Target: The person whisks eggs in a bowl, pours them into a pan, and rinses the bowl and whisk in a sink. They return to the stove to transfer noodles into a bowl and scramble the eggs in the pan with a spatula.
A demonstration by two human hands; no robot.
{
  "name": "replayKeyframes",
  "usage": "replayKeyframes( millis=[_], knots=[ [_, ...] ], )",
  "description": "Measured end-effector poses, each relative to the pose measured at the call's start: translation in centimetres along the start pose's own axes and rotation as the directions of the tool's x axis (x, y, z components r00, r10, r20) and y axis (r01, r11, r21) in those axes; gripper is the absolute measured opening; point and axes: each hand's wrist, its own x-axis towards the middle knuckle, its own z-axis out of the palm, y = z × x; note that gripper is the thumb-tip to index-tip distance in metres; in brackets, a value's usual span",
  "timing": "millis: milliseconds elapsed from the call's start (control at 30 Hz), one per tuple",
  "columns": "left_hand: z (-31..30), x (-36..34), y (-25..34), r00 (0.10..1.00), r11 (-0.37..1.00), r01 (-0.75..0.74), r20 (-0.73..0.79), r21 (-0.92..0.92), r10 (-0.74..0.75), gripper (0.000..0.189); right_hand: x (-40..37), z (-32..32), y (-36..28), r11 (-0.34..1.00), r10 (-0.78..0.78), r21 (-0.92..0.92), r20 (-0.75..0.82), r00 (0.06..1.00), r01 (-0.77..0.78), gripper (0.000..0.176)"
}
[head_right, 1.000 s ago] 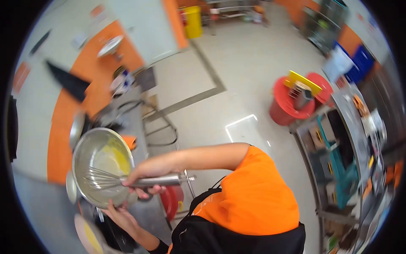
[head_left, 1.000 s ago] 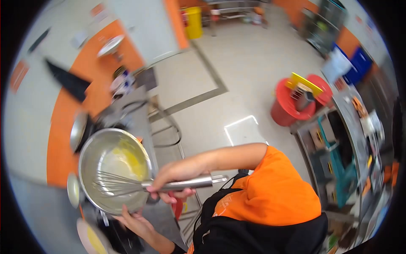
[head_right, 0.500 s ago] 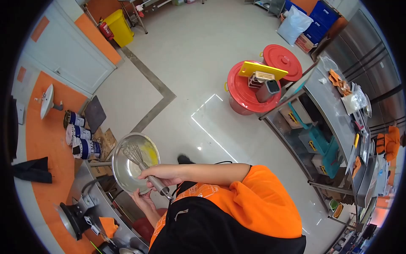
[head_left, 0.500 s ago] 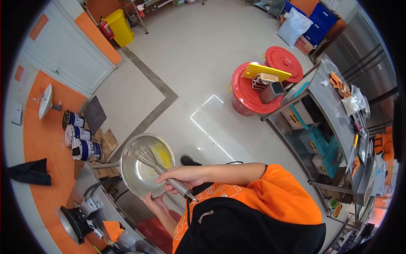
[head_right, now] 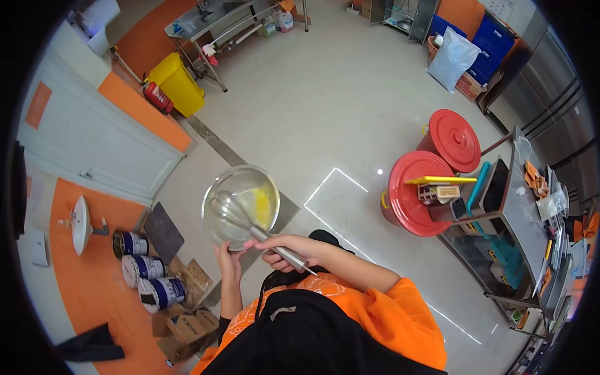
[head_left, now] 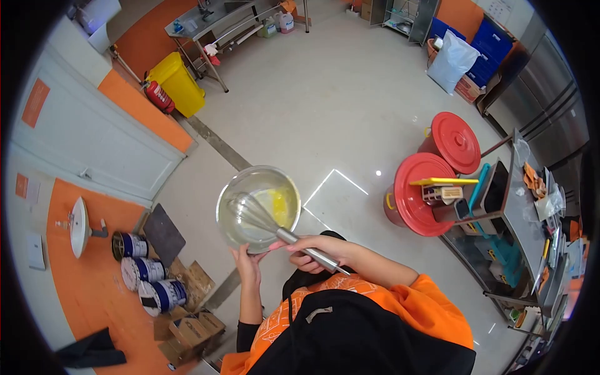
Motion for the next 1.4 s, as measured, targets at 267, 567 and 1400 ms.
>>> replayKeyframes(
  millis=[267, 567, 1400],
  knots=[
    [6.2, 26.8, 3.1, 0.982, 0.965, 0.190, 0.027, -0.179, -0.188, 0.044, 14.0, -9.8, -21.3, 0.998, -0.039, -0.056, -0.080, 0.996, 0.035, 0.047],
    [6.6, 46.7, 15.9, 0.928, 0.983, -0.036, -0.370, -0.181, -0.034, 0.051, 34.6, -15.2, -47.4, 0.919, 0.174, -0.354, -0.024, 0.984, -0.172, 0.035],
    [57.9, 126.7, 38.2, 0.896, 0.990, 0.127, 0.421, 0.067, -0.143, 0.048, 51.4, -41.2, -119.9, 0.636, -0.626, -0.763, -0.426, 0.653, 0.112, 0.033]
  ],
)
